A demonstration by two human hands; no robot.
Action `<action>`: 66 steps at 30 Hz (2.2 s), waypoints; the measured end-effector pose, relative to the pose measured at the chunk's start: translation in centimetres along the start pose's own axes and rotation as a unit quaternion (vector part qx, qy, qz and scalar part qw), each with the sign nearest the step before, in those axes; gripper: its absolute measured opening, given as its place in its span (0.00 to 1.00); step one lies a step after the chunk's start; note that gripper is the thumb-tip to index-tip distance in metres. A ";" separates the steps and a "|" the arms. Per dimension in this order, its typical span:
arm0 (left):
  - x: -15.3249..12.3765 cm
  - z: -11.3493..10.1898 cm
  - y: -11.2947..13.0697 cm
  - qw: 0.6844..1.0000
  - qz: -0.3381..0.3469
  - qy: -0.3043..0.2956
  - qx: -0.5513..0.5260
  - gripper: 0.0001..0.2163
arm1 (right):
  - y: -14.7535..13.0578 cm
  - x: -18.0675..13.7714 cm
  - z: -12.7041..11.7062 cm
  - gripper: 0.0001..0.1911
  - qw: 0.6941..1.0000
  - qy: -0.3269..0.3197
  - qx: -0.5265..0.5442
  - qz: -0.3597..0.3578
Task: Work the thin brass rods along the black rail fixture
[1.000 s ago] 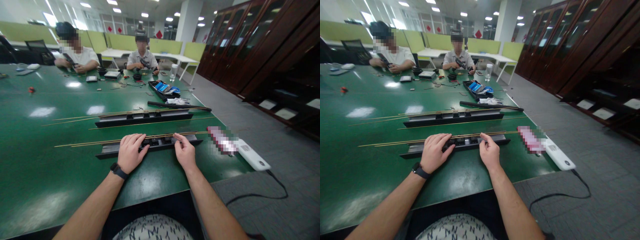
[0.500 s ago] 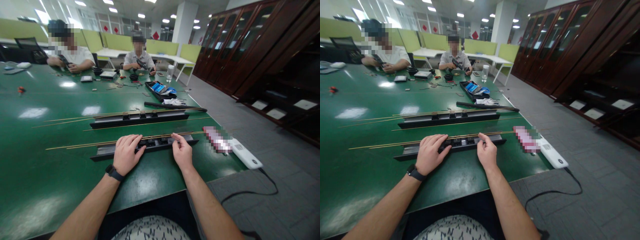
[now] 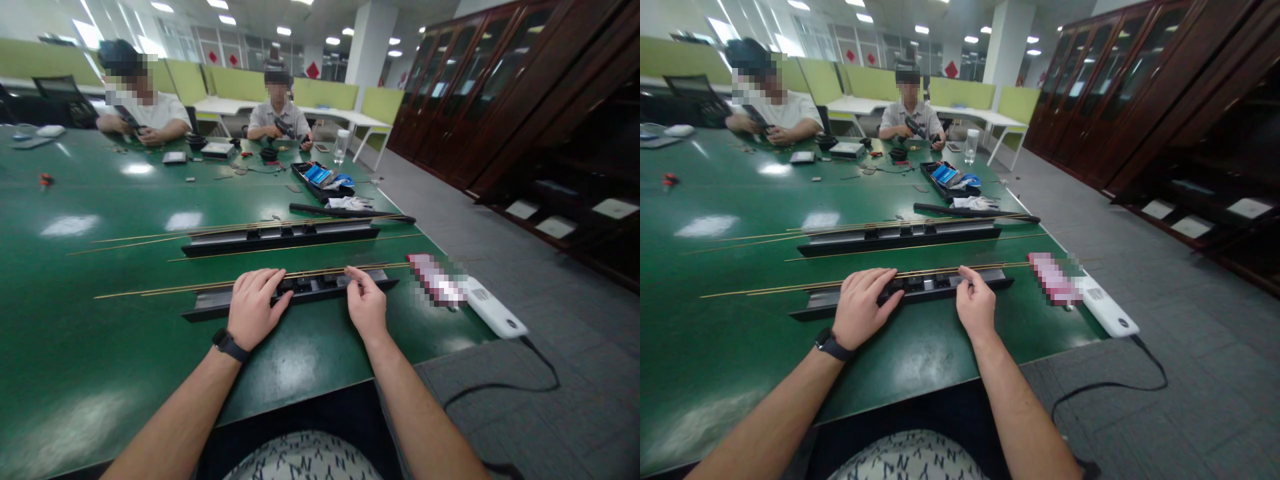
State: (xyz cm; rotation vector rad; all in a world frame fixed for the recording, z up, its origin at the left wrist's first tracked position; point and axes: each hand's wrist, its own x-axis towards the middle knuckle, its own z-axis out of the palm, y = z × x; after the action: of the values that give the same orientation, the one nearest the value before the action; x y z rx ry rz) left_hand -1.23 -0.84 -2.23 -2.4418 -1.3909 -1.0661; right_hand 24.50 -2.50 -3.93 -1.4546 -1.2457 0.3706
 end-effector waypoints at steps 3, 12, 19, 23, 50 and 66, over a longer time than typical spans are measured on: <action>0.0 0.0 0.0 1.000 -0.002 -0.004 0.003 0.18 | 0.0 -0.1 0.0 0.19 1.000 -0.009 0.010 -0.010; 0.0 0.0 0.0 1.000 0.002 0.003 0.006 0.18 | -0.7 -0.2 -0.2 0.20 0.999 -0.025 -0.022 -0.003; 0.0 0.0 0.0 1.000 0.000 0.002 0.004 0.18 | 0.1 0.0 -0.1 0.18 1.000 0.006 -0.003 0.008; 0.0 0.0 0.0 1.000 -0.001 0.001 0.004 0.18 | -0.1 -0.1 0.0 0.19 1.000 -0.020 0.012 -0.016; 0.1 0.0 0.0 1.000 0.008 0.005 0.017 0.18 | -0.3 -0.2 -0.1 0.20 0.999 -0.037 -0.016 -0.005; 0.0 0.1 0.0 1.000 0.005 0.003 0.009 0.18 | 0.2 -0.1 0.0 0.20 1.000 0.001 0.000 0.015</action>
State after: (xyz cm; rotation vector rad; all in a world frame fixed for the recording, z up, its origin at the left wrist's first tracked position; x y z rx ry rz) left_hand -1.22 -0.80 -2.32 -2.4287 -1.3795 -1.0543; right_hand 24.58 -2.53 -4.14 -1.4749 -1.2235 0.3881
